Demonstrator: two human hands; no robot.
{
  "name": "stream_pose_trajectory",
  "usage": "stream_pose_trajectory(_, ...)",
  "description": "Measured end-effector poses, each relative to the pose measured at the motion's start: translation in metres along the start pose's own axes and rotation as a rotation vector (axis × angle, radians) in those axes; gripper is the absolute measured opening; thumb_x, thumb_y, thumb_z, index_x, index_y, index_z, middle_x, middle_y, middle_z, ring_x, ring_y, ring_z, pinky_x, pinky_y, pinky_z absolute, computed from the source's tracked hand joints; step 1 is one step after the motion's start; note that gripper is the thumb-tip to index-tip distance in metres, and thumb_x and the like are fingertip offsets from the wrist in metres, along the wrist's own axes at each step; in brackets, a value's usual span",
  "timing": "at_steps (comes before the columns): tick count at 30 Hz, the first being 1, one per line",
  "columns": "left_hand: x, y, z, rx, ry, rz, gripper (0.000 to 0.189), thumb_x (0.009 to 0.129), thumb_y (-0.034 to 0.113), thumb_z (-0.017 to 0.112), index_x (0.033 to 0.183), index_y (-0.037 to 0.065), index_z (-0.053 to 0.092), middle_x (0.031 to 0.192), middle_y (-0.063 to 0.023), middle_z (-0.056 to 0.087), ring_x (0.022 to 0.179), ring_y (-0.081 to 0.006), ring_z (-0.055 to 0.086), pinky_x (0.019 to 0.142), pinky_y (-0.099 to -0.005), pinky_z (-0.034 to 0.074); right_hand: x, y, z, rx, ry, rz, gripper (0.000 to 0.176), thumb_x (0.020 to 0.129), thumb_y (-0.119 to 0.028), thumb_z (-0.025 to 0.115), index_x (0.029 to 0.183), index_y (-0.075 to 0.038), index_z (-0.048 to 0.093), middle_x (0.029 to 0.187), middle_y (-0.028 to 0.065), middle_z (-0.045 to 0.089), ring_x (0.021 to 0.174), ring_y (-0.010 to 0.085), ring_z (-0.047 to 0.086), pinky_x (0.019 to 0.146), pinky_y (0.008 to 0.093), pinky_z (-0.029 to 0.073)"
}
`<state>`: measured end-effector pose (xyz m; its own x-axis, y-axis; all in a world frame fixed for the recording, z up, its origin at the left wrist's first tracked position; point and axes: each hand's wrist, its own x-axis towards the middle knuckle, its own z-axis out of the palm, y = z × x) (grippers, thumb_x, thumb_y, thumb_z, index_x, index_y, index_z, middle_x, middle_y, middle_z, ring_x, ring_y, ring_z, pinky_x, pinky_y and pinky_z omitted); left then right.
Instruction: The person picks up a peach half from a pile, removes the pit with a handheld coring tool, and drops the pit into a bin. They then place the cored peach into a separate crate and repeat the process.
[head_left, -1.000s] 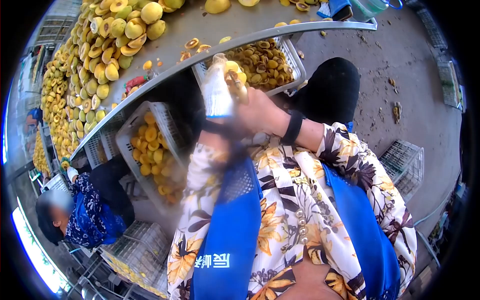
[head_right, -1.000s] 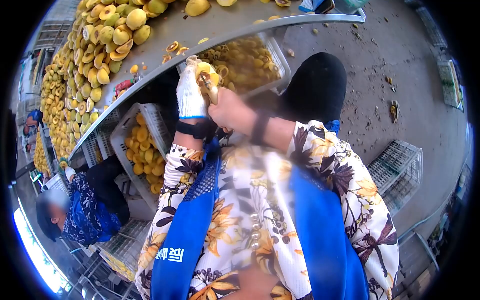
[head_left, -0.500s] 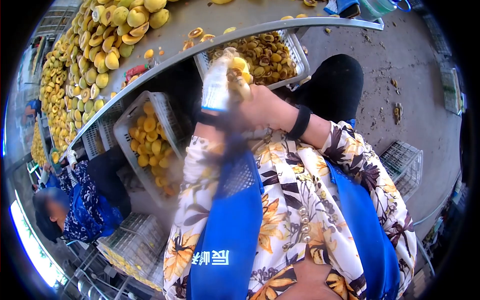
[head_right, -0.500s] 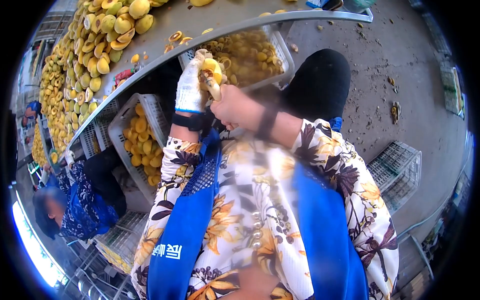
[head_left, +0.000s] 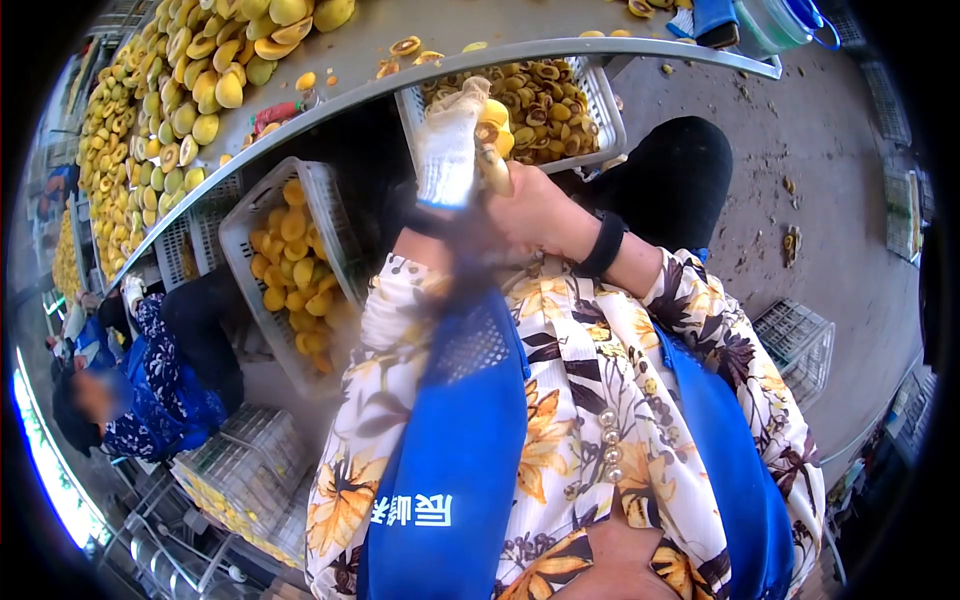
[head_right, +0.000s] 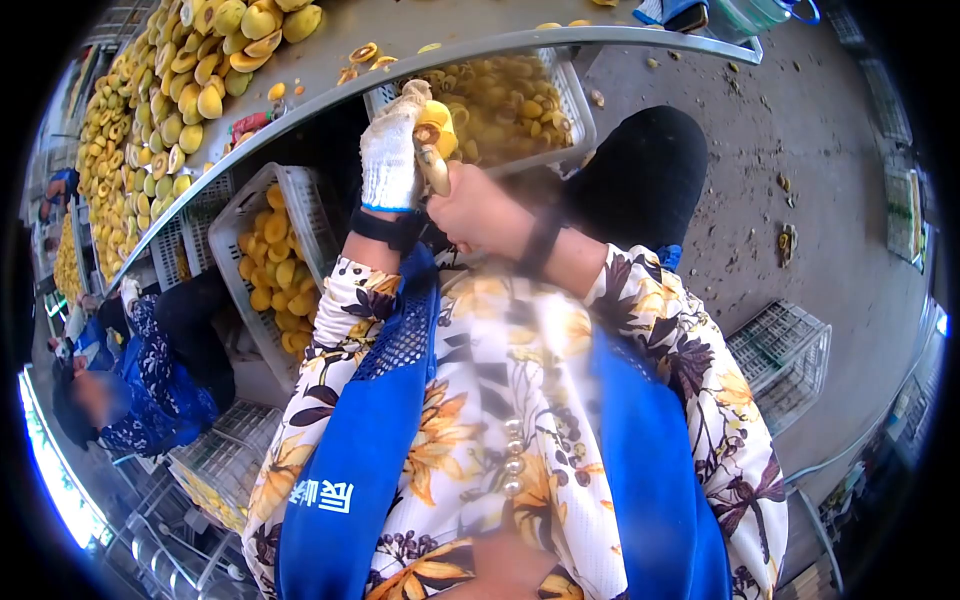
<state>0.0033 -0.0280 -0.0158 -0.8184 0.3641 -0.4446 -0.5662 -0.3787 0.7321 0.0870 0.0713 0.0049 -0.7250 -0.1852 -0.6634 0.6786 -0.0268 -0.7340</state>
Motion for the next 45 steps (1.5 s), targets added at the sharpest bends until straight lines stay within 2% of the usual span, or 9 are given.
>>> stream_pose_trajectory(17,-0.006,0.013,0.004,-0.262,0.33,-0.179,0.03,0.086,0.044,0.056,0.08,0.016,0.054,0.071,-0.0024,0.058,0.054,-0.0187,0.055,0.042,-0.0298,0.045,0.008,0.001,-0.011,0.509,-0.515,-0.02,0.011,0.088,-0.012,0.056,0.098,-0.011,0.05,0.059,-0.004,0.045,0.041,0.006,0.037,0.036,0.0208,0.029)
stream_pose_trajectory(20,0.007,0.015,-0.139,-0.344,0.042,-0.087,0.037,0.088,0.047,0.049,0.082,0.012,0.057,0.073,-0.0049,0.061,0.062,-0.0226,0.061,0.041,-0.0255,0.046,0.015,0.002,-0.011,0.449,-0.475,-0.013,0.011,0.087,-0.015,0.057,0.095,-0.01,0.051,0.059,-0.0024,0.046,0.04,0.0066,0.038,0.034,0.022,0.029)
stream_pose_trajectory(23,-0.059,0.059,-0.19,-0.229,0.567,0.266,0.04,0.087,0.05,0.051,0.088,0.011,0.058,0.077,-0.0051,0.064,0.068,-0.0199,0.064,0.047,-0.0294,0.05,0.027,0.013,-0.03,0.196,-0.237,0.037,0.015,0.086,-0.018,0.06,0.09,-0.007,0.052,0.058,0.0003,0.047,0.039,0.0082,0.041,0.034,0.0233,0.033)
stream_pose_trajectory(25,-0.092,0.077,-0.239,0.278,0.938,0.317,0.041,0.087,0.051,0.051,0.092,0.012,0.06,0.079,-0.009,0.065,0.073,-0.0251,0.065,0.055,-0.0357,0.051,0.043,0.03,-0.041,0.044,-0.088,0.082,0.018,0.085,-0.021,0.062,0.086,-0.005,0.053,0.058,0.0022,0.048,0.038,0.0093,0.042,0.034,0.0241,0.035)
stream_pose_trajectory(27,-0.114,0.084,-0.316,1.865,0.955,0.172,0.041,0.087,0.05,0.049,0.099,0.012,0.061,0.084,-0.014,0.064,0.076,-0.0326,0.062,0.067,-0.0402,0.05,0.057,0.044,-0.046,-0.046,-0.059,0.074,0.025,0.081,-0.025,0.065,0.081,-0.004,0.052,0.057,0.0022,0.048,0.038,0.0096,0.043,0.033,0.0241,0.035)
stream_pose_trajectory(28,-0.114,0.101,-0.231,1.881,1.15,-0.192,0.028,0.087,0.037,0.056,0.099,0.013,0.064,0.096,-0.0142,0.063,0.084,-0.0347,0.059,0.08,-0.0396,0.048,0.049,0.038,-0.045,-0.069,-0.044,0.051,0.025,0.081,-0.024,0.065,0.081,-0.003,0.052,0.056,0.002,0.048,0.038,0.0096,0.043,0.033,0.024,0.035)
stream_pose_trajectory(33,-0.016,0.128,-0.135,1.821,0.719,0.767,0.027,0.087,0.031,0.054,0.1,0.009,0.063,0.096,-0.0151,0.06,0.092,-0.0353,0.055,0.079,-0.0408,0.048,0.039,0.025,-0.047,-0.212,0.178,-0.118,0.017,0.078,-0.015,0.062,0.085,-0.001,0.058,0.062,0.0079,0.058,0.048,0.0182,0.054,0.045,0.0309,0.045)
stream_pose_trajectory(35,0.076,0.133,-0.043,1.942,0.027,1.252,0.027,0.088,0.028,0.049,0.103,0.01,0.062,0.097,-0.012,0.061,0.093,-0.0289,0.058,0.079,-0.0367,0.047,0.046,0.04,-0.061,-0.169,0.223,-0.188,0.029,0.081,-0.018,0.064,0.094,-0.001,0.046,0.057,0.003,0.051,0.038,0.0109,0.046,0.033,0.0243,0.036)
stream_pose_trajectory(45,0.229,0.075,0.047,2.03,0.078,0.647,0.047,0.077,0.044,0.059,0.116,0.018,0.057,0.108,-0.0202,0.06,0.104,-0.0364,0.056,0.09,-0.0429,0.044,-0.008,0.037,-0.082,-0.003,0.327,-0.182,0.018,0.084,-0.014,0.058,0.09,-0.004,0.044,0.061,0.0016,0.051,0.04,0.0085,0.045,0.035,0.023,0.037)
